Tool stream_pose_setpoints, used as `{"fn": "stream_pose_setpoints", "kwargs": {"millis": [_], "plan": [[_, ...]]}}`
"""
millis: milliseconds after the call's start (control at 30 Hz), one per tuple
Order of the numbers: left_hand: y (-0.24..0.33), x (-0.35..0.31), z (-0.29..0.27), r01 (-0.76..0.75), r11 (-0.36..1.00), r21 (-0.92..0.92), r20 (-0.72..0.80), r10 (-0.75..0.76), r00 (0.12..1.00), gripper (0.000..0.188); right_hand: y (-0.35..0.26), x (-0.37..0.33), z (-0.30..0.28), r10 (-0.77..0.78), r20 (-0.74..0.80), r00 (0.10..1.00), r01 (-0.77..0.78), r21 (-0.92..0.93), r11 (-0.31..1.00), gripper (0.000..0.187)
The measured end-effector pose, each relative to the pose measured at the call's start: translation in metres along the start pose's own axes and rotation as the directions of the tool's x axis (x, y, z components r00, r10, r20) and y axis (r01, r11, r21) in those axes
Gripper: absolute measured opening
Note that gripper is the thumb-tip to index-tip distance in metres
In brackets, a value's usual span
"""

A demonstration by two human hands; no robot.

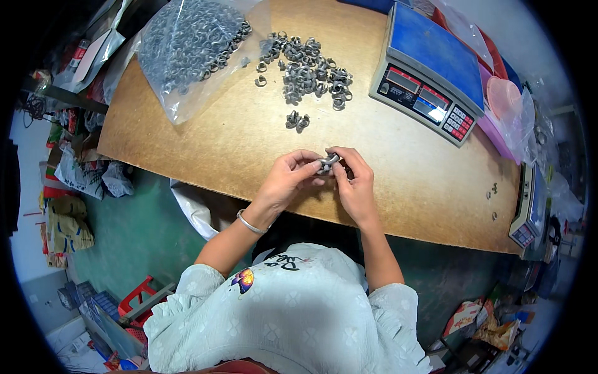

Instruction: The person picks up a large paper bag from the floor, carries it to a workstation, and pours out small metal parts. They then use their hands to sort and group the small metal parts on the table surface.

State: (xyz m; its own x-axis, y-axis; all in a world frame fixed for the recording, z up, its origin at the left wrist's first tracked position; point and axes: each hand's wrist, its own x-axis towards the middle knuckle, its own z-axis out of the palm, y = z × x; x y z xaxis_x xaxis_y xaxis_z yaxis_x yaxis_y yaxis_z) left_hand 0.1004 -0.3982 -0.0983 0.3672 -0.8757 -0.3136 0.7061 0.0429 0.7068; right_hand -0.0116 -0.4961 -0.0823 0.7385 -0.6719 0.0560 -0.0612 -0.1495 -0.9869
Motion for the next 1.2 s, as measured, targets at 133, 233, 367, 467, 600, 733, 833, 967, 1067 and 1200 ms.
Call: {"fn": "stream_pose_setpoints", "kwargs": {"millis": [133, 233, 367, 467, 600, 733, 833, 967, 1067, 1200], "plan": [[0.004, -0.003, -0.001, -0.109, 0.974, 0.199, -0.003, 0.112, 0.994, 0.017, 0.013, 0.000, 0.003, -0.102, -0.034, 0.994, 0.103, 0.042, 0.994, 0.020], [0.001, -0.003, -0.002, -0.132, 0.961, 0.244, -0.023, 0.141, 0.990, 0.012, 0.013, 0.002, 0.001, -0.145, 0.023, 0.989, 0.146, -0.013, 0.989, 0.022], [-0.007, -0.004, -0.012, -0.253, 0.684, 0.684, -0.004, 0.350, 0.937, 0.010, 0.002, 0.010, -0.005, -0.111, 0.196, 0.974, 0.168, -0.305, 0.937, 0.024], [-0.011, -0.003, -0.018, -0.325, 0.351, 0.878, 0.109, 0.515, 0.850, 0.016, -0.002, 0.029, -0.005, -0.059, 0.163, 0.985, 0.116, -0.367, 0.923, 0.026], [-0.006, 0.005, -0.017, -0.322, 0.269, 0.908, 0.122, 0.564, 0.817, 0.022, 0.012, 0.072, 0.012, -0.341, 0.136, 0.930, 0.367, -0.355, 0.860, 0.027], [0.022, 0.018, -0.012, -0.235, 0.048, 0.971, 0.145, 0.664, 0.734, 0.030, 0.032, 0.085, 0.020, -0.253, 0.353, 0.901, 0.428, -0.623, 0.654, 0.020], [0.027, 0.033, -0.021, -0.181, -0.056, 0.982, 0.174, 0.649, 0.740, 0.025, 0.033, 0.082, 0.018, -0.221, 0.293, 0.930, 0.359, -0.606, 0.710, 0.016], [0.027, 0.037, -0.022, -0.216, 0.015, 0.976, 0.151, 0.666, 0.730, 0.012, 0.019, 0.076, 0.004, 0.009, 0.237, 0.971, 0.063, -0.292, 0.954, 0.013], [0.031, 0.033, -0.031, -0.333, 0.449, 0.829, 0.014, 0.580, 0.815, 0.013, 0.012, 0.069, 0.005, 0.137, 0.228, 0.964, -0.106, -0.142, 0.984, 0.012], [0.033, 0.022, -0.026, -0.298, 0.874, 0.384, -0.137, 0.374, 0.917, 0.019, -0.002, 0.061, 0.012, 0.075, 0.218, 0.973, -0.054, -0.103, 0.993, 0.011]]}}
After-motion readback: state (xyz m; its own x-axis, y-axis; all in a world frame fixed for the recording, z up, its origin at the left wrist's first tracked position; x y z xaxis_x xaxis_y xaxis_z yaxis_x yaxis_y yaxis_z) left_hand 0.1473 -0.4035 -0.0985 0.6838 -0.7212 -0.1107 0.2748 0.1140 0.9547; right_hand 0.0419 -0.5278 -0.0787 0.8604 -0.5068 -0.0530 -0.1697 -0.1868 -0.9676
